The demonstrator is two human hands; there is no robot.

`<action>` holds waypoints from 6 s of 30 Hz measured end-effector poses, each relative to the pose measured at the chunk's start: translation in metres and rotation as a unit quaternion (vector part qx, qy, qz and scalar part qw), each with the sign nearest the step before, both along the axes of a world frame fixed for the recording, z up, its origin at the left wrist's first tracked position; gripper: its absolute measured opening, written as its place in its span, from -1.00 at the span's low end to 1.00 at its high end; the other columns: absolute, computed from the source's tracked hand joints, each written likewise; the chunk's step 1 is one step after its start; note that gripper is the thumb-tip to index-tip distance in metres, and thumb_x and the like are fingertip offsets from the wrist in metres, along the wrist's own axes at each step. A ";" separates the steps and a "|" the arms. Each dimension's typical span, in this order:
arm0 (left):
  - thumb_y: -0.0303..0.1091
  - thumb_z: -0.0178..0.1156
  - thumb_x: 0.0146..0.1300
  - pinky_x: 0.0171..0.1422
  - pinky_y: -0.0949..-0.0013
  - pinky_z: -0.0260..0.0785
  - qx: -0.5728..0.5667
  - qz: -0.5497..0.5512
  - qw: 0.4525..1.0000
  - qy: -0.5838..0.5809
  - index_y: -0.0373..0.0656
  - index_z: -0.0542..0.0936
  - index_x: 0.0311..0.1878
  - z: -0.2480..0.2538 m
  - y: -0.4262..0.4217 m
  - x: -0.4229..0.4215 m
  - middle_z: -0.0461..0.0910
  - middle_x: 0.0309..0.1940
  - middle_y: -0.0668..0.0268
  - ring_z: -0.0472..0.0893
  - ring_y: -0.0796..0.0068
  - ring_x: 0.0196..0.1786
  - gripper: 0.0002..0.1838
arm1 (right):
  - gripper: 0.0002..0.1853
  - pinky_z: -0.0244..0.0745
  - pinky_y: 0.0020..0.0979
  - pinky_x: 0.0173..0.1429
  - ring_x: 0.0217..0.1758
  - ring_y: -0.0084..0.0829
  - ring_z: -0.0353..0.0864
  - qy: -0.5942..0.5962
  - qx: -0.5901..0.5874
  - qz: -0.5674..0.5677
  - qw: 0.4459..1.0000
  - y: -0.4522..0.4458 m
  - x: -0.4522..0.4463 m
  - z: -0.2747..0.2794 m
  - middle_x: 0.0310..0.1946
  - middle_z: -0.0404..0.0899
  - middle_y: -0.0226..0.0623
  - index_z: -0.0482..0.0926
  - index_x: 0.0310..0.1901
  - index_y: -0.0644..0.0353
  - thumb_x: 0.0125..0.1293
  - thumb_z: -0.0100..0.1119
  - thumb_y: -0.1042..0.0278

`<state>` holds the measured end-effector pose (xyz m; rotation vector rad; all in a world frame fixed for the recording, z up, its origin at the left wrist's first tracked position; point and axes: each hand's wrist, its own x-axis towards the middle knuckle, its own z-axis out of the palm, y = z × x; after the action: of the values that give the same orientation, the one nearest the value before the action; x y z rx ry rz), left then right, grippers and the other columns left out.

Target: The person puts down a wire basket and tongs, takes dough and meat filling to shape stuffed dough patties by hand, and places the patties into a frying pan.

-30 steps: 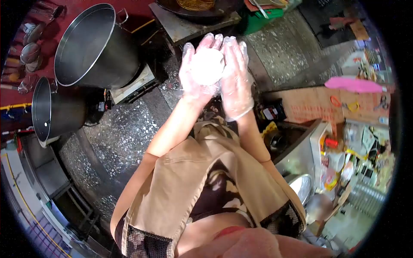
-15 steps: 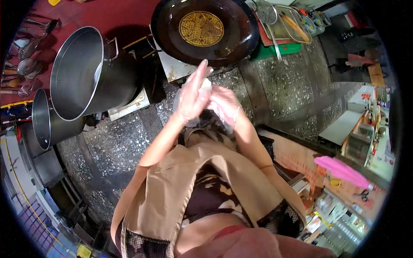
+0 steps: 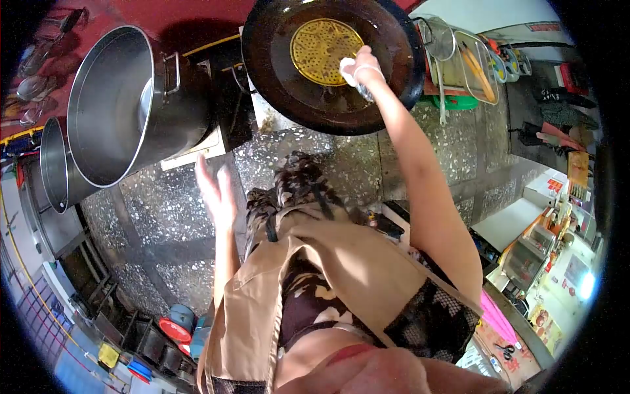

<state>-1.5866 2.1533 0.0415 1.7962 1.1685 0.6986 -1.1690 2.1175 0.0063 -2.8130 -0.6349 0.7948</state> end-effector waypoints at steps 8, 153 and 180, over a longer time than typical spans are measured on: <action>-0.13 -0.21 0.47 0.49 0.15 -0.09 -0.027 0.073 0.991 0.110 -0.34 0.17 0.37 -0.020 -0.035 -0.090 0.18 0.37 -0.02 0.16 0.07 0.43 -0.44 | -0.03 0.37 -0.32 0.29 0.28 -0.16 0.41 -0.040 0.016 -0.061 0.997 0.021 0.038 -0.080 0.22 0.35 0.11 0.17 0.24 0.43 -0.05 0.47 -0.02; 0.04 -0.11 0.41 0.39 0.12 0.15 -0.657 -0.620 0.392 -0.175 -0.26 0.32 0.25 0.102 -0.757 -0.468 0.39 0.20 0.06 0.36 0.16 0.28 -0.43 | -0.56 0.39 -0.37 0.18 0.04 -0.42 0.49 -0.367 0.634 -0.503 0.458 -0.800 -0.928 0.109 0.04 0.50 -0.25 0.39 0.21 0.28 0.46 -0.19 0.18; -0.33 0.10 0.31 0.09 0.37 0.49 -0.627 -0.577 0.500 0.159 -0.18 0.40 0.21 0.092 -0.757 -0.435 0.57 0.03 0.19 0.59 0.36 0.05 -0.59 | -0.71 0.46 -0.20 0.06 -0.07 -0.03 0.58 -0.203 0.085 -0.651 0.726 -1.030 -1.076 -0.077 -0.10 0.59 0.00 0.62 -0.09 0.20 0.19 -0.01 0.45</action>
<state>-2.0217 1.3962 0.1331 0.8841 0.1367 -1.1254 -2.2453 1.0878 -0.0703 -2.3419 1.1342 -0.1744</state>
